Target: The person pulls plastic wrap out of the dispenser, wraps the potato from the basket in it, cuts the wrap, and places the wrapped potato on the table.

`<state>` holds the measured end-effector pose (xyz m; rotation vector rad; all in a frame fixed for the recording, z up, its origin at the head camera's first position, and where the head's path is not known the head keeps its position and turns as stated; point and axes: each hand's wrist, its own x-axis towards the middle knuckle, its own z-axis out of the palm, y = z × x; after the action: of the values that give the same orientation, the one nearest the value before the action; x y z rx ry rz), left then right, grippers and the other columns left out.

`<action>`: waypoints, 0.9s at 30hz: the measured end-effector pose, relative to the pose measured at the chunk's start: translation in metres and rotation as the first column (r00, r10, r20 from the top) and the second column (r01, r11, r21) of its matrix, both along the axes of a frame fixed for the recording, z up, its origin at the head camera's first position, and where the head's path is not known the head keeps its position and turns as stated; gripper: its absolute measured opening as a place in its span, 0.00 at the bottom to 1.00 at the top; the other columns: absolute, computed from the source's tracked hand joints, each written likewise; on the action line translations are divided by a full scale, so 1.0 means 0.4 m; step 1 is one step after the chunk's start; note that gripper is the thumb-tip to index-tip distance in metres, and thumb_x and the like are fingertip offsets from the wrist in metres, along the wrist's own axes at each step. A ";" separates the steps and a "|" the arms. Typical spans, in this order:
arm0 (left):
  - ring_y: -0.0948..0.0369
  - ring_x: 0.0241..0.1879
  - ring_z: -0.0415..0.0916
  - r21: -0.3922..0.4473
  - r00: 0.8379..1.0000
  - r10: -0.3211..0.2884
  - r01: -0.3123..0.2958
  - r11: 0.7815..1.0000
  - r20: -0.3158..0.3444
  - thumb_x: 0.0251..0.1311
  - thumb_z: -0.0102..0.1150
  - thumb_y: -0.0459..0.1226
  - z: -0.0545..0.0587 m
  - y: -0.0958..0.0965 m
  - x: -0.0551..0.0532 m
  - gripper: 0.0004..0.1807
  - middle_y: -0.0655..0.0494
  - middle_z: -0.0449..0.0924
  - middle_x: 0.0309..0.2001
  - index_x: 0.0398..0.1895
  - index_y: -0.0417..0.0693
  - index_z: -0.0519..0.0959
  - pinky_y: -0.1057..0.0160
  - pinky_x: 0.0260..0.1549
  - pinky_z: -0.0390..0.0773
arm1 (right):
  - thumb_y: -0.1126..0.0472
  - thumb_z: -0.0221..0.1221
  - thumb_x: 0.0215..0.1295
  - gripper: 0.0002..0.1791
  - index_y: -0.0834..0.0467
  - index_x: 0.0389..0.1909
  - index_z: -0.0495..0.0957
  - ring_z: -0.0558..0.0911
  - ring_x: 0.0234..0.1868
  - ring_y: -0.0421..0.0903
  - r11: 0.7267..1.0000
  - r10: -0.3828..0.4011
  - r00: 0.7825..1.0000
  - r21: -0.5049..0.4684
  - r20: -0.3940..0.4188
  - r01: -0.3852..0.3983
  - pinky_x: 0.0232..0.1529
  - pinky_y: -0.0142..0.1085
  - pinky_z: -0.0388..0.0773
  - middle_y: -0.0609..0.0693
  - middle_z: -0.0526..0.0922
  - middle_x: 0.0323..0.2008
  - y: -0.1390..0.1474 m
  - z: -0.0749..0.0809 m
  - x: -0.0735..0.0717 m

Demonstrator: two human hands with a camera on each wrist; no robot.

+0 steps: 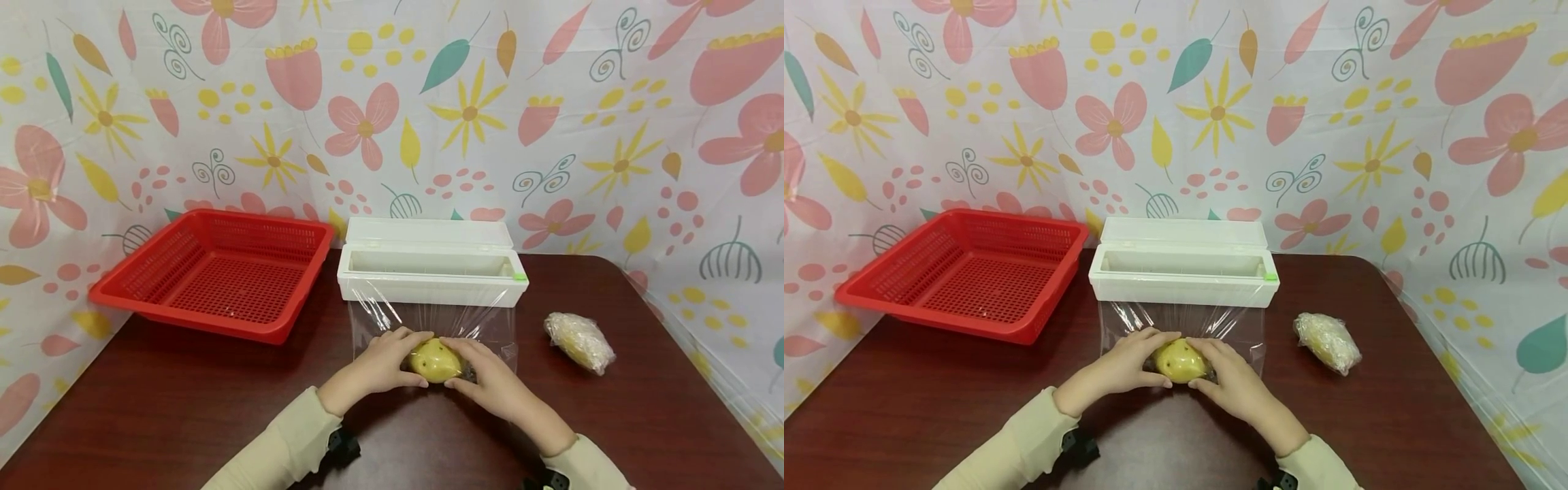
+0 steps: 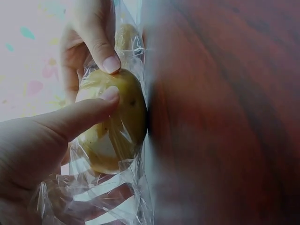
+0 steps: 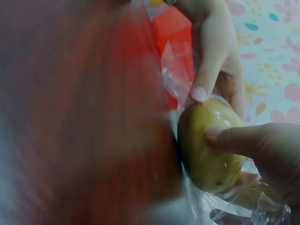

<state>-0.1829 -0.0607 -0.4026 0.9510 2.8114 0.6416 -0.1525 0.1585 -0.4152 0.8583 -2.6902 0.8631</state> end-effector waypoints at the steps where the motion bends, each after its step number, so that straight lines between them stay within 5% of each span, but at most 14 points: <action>1: 0.56 0.50 0.71 -0.002 1.000 0.000 0.000 1.000 0.004 0.48 0.69 0.53 0.000 -0.001 -0.001 0.43 0.54 0.73 0.54 0.68 0.56 0.65 0.54 0.46 0.70 | 0.62 0.70 0.50 0.36 0.62 0.61 0.69 0.76 0.55 0.54 1.000 0.000 1.000 0.003 0.007 0.000 0.53 0.51 0.74 0.56 0.77 0.54 0.001 0.001 -0.003; 17: 0.52 0.51 0.74 0.108 0.999 0.002 -0.007 0.994 0.044 0.44 0.73 0.45 -0.006 -0.012 -0.029 0.36 0.54 0.77 0.55 0.58 0.50 0.68 0.51 0.43 0.72 | 0.59 0.68 0.55 0.27 0.61 0.54 0.69 0.80 0.47 0.45 0.998 0.037 0.991 -0.060 0.130 -0.029 0.46 0.42 0.78 0.53 0.80 0.49 0.016 -0.001 -0.034; 27: 0.50 0.57 0.69 0.140 1.000 -0.017 0.018 0.990 -0.007 0.47 0.71 0.46 -0.013 -0.019 -0.045 0.37 0.47 0.73 0.58 0.62 0.44 0.72 0.46 0.52 0.70 | 0.61 0.67 0.55 0.25 0.64 0.52 0.73 0.81 0.47 0.49 0.995 0.009 0.996 -0.102 0.091 0.001 0.46 0.44 0.78 0.54 0.81 0.47 0.012 0.003 -0.039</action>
<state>-0.2008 -0.0683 -0.4078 1.0003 2.7903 0.8457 -0.1681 0.1632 -0.4140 0.8211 -2.6941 1.0549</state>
